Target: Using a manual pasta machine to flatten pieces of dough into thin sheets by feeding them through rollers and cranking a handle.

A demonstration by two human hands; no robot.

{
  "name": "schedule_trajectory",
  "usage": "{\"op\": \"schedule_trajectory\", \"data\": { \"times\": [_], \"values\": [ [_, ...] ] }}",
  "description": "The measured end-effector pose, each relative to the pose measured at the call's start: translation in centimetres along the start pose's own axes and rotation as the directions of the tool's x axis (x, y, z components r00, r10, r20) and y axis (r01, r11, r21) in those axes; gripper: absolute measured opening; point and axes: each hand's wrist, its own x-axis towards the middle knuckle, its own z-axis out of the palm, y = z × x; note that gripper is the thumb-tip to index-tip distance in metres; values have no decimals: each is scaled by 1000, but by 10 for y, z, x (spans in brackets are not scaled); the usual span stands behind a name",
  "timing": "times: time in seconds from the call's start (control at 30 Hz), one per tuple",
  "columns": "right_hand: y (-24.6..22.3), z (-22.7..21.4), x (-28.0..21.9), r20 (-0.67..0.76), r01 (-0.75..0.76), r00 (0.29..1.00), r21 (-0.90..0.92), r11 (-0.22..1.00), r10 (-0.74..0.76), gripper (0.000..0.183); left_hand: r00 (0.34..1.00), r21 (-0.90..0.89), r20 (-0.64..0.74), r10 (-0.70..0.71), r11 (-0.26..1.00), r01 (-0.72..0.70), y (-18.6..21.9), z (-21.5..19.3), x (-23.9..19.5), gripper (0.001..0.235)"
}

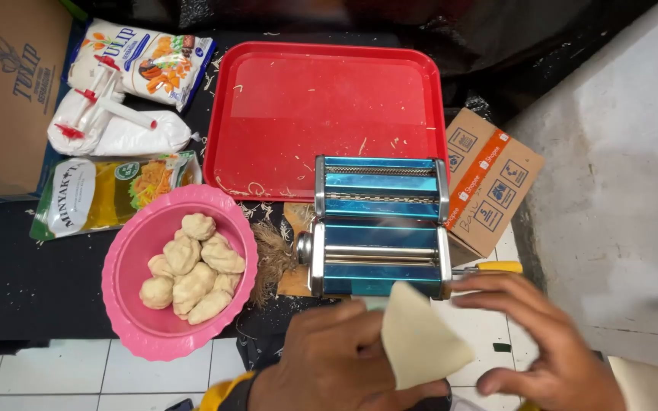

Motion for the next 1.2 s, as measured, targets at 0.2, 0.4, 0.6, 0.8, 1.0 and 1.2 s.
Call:
{"op": "schedule_trajectory", "data": {
  "times": [0.2, 0.4, 0.6, 0.8, 1.0, 1.2],
  "values": [
    [35, 44, 36, -147, 58, 988, 97, 994, -43, 25, 1000, -173, 9, -24, 985, 25, -47, 17, 64, 34],
    [-89, -4, 131, -383, 29, 917, 345, 938, 112, 52, 797, -666, 574, -189, 459, 588, -67, 1, 54, 100],
    [-55, -38, 212, -255, 19, 944, 675, 738, 209, 43, 452, -305, 632, -629, 335, 892, -47, 13, 20, 55],
    [14, -42, 278, -184, -127, 905, 745, 655, 384, 27, 542, -466, 510, -668, 315, 827, -60, 18, -5, 42],
    [36, -45, 313, -190, -124, 863, 818, 561, 468, 27, 601, -662, 577, -553, 113, 741, -68, 20, 10, 62],
    [63, -37, 337, -194, -346, 719, 733, 586, 668, 33, 241, -362, 824, -514, -149, 920, -37, 5, 5, 62]
  ]
}}
